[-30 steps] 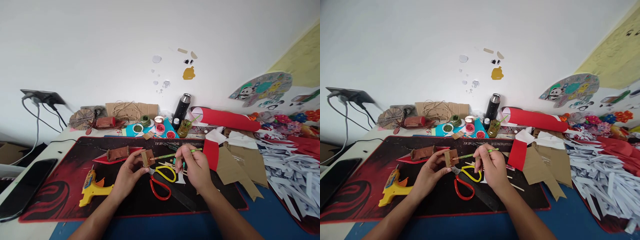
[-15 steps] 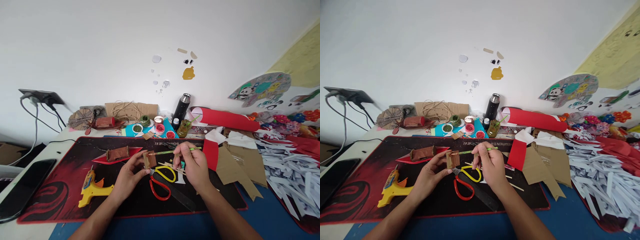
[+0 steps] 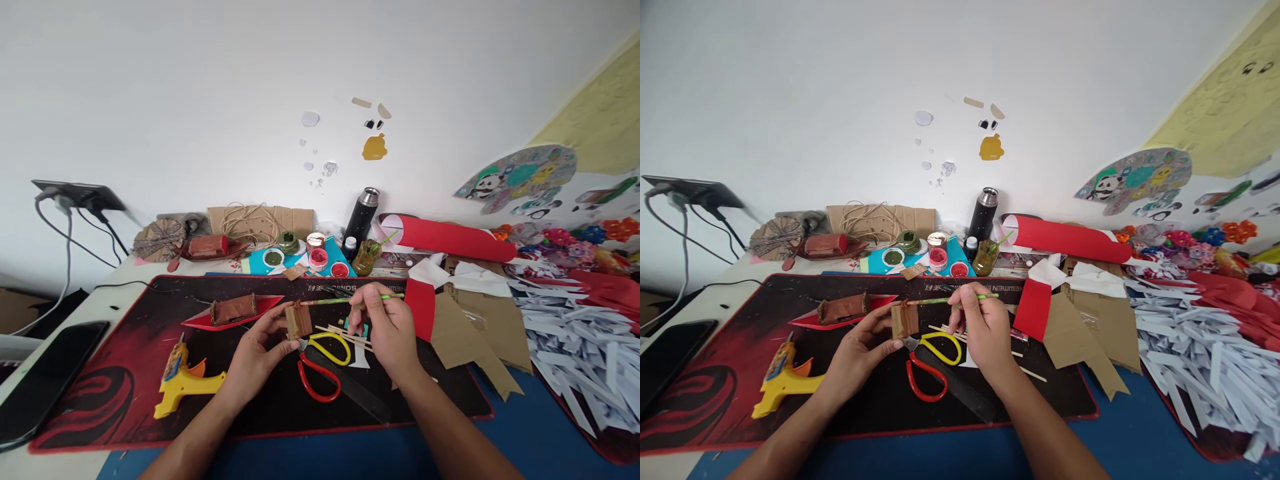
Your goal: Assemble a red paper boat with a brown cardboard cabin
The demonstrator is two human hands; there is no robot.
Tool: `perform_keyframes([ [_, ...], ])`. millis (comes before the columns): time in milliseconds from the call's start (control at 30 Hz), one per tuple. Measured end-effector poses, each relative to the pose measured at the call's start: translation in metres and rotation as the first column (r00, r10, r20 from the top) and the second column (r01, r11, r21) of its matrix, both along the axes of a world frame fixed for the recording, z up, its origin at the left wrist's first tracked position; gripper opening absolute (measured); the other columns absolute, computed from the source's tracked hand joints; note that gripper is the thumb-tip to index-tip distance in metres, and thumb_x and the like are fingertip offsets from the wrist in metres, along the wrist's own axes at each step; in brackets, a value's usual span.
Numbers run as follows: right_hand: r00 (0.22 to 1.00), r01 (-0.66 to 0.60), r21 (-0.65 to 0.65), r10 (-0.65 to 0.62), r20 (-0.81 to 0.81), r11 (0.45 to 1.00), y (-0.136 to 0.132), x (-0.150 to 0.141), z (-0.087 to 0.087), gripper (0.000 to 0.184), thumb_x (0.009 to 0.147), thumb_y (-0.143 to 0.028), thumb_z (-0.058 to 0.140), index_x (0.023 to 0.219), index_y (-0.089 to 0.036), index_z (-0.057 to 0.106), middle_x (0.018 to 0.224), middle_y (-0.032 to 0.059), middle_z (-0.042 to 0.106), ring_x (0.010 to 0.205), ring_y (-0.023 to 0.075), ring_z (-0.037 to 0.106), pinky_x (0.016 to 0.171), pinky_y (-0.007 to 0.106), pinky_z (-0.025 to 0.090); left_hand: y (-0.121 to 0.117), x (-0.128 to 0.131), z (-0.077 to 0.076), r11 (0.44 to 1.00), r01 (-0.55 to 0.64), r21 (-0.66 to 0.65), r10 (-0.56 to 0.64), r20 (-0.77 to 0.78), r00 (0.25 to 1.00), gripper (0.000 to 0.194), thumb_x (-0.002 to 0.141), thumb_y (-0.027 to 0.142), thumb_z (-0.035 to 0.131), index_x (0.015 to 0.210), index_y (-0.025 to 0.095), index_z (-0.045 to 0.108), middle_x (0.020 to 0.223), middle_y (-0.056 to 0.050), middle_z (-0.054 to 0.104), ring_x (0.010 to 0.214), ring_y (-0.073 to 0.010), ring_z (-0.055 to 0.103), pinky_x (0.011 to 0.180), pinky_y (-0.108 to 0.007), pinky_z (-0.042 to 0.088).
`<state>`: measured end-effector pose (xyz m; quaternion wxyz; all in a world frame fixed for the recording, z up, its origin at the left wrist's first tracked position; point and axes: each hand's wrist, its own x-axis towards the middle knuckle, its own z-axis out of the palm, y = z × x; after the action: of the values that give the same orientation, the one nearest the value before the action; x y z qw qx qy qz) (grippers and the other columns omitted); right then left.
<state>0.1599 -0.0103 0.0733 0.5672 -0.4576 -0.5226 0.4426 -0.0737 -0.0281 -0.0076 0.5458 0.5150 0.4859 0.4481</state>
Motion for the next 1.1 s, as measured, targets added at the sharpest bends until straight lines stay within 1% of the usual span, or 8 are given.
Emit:
perform_keyframes([
  [233,0.998,0.052,0.004,-0.052,-0.029,0.999,0.0006,0.0032,-0.0005,0.053,0.1,-0.07,0.069,0.081,-0.02,0.069,0.055,-0.0017,0.063,0.045,0.0145,0.064,0.045,0.023,0.045,-0.0002,0.0002,0.0003,1.0,-0.025,0.01,0.025,-0.012,1.0,0.071,0.084,0.042,0.086,0.148,0.023,0.062,0.115,-0.007,0.084,0.11,-0.0287,0.079,0.104,-0.043,0.058],
  [467,1.0,-0.025,-0.019,0.025,-0.008,1.0,-0.0012,-0.0029,0.0004,0.053,0.101,-0.069,0.069,0.081,-0.019,0.069,0.057,-0.0014,0.062,0.047,0.0146,0.065,0.046,0.023,0.046,0.0,-0.0004,0.0,1.0,-0.023,0.014,0.023,-0.028,0.999,0.07,0.084,0.041,0.086,0.147,0.023,0.062,0.115,-0.007,0.084,0.109,-0.0281,0.079,0.103,-0.043,0.058],
  [700,1.0,0.023,-0.01,-0.023,-0.014,1.0,-0.0009,0.0006,-0.0019,0.053,0.101,-0.068,0.069,0.081,-0.019,0.07,0.056,-0.0014,0.062,0.047,0.0142,0.065,0.046,0.023,0.046,-0.0004,-0.0015,-0.0009,1.0,-0.024,0.016,0.024,-0.02,0.999,0.072,0.086,0.041,0.085,0.15,0.023,0.059,0.116,-0.007,0.084,0.111,-0.0279,0.079,0.104,-0.043,0.058],
  [833,1.0,-0.006,-0.017,0.006,-0.009,1.0,-0.0012,-0.0019,-0.0019,0.054,0.101,-0.07,0.068,0.082,-0.02,0.07,0.056,-0.0014,0.062,0.047,0.0151,0.065,0.046,0.024,0.046,-0.0002,-0.0009,-0.0008,1.0,-0.016,0.012,0.016,-0.034,0.999,0.071,0.085,0.042,0.086,0.149,0.022,0.06,0.117,-0.007,0.084,0.112,-0.0289,0.078,0.105,-0.044,0.057],
  [1100,0.999,-0.047,-0.007,0.047,0.01,0.999,-0.0024,-0.0053,0.0019,0.053,0.103,-0.068,0.065,0.081,-0.021,0.067,0.056,-0.0015,0.063,0.045,0.0143,0.062,0.046,0.024,0.046,0.0006,0.0004,0.0019,0.999,-0.017,0.027,0.019,-0.045,0.999,0.068,0.084,0.042,0.085,0.146,0.023,0.064,0.114,-0.007,0.084,0.109,-0.0286,0.079,0.099,-0.042,0.06],
])
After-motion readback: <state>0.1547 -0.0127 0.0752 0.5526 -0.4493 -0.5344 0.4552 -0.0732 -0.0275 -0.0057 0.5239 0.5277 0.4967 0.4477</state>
